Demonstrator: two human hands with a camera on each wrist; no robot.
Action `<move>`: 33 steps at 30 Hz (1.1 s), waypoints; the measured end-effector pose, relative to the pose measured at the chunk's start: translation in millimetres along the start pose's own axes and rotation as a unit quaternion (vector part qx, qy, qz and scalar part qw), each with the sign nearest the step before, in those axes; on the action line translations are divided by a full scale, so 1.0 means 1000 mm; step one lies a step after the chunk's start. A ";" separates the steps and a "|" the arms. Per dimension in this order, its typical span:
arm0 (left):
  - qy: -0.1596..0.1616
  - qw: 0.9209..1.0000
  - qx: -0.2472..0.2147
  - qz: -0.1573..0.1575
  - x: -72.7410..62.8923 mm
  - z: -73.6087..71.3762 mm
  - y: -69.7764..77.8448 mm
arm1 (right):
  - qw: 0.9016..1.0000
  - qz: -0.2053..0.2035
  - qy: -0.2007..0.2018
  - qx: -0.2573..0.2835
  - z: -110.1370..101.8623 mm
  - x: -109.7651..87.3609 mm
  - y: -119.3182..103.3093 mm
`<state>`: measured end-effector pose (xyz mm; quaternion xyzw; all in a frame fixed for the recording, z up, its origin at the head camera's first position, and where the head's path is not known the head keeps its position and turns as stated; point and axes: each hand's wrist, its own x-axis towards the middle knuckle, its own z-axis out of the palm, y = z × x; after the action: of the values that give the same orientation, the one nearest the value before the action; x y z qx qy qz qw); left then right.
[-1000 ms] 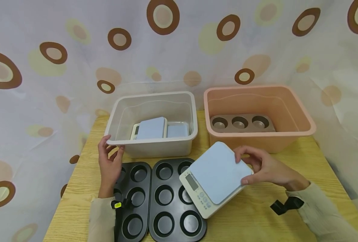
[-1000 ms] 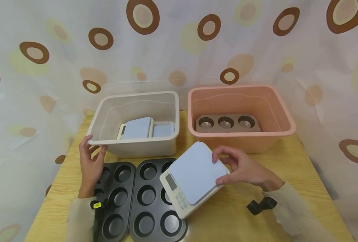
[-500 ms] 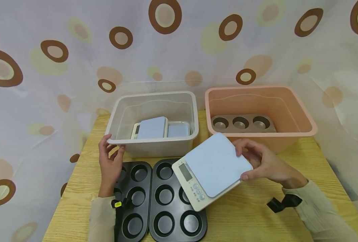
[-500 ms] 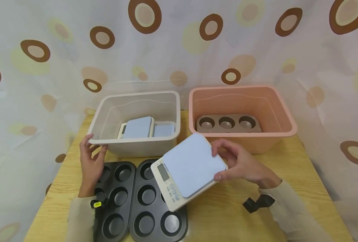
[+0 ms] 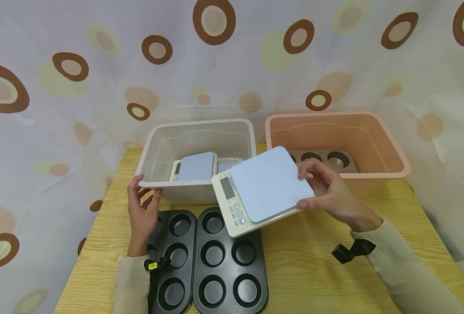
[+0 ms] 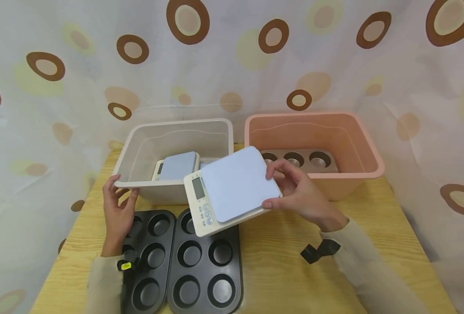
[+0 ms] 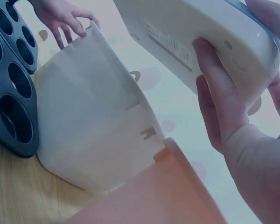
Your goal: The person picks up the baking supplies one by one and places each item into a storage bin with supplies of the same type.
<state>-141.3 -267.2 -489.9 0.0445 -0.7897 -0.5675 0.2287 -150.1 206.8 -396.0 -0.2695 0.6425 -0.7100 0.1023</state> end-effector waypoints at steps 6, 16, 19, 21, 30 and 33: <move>0.003 1.000 -0.003 0.003 0.003 0.001 0.000 | 0.999 0.024 0.035 -0.017 0.005 0.018 -0.001; -0.003 1.000 -0.001 -0.002 0.005 0.001 0.001 | 0.997 0.027 0.072 0.003 0.016 0.044 0.002; -0.010 1.000 -0.005 -0.001 0.006 0.000 0.002 | 0.996 0.030 0.086 -0.011 0.020 0.053 0.003; -0.011 1.000 -0.004 -0.001 0.006 0.000 0.003 | 0.995 0.034 0.095 -0.021 0.023 0.061 0.002; 0.002 1.000 0.010 0.002 -0.001 0.001 -0.004 | 0.990 0.080 0.106 -0.049 0.036 0.102 0.002; 0.002 1.000 0.007 0.008 -0.001 0.002 -0.005 | 0.989 0.080 0.112 -0.047 0.040 0.115 0.003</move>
<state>-142.6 -266.6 -495.0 0.0410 -0.7934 -0.5601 0.2346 -226.0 115.3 -368.4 -0.1408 0.7019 -0.6944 0.0732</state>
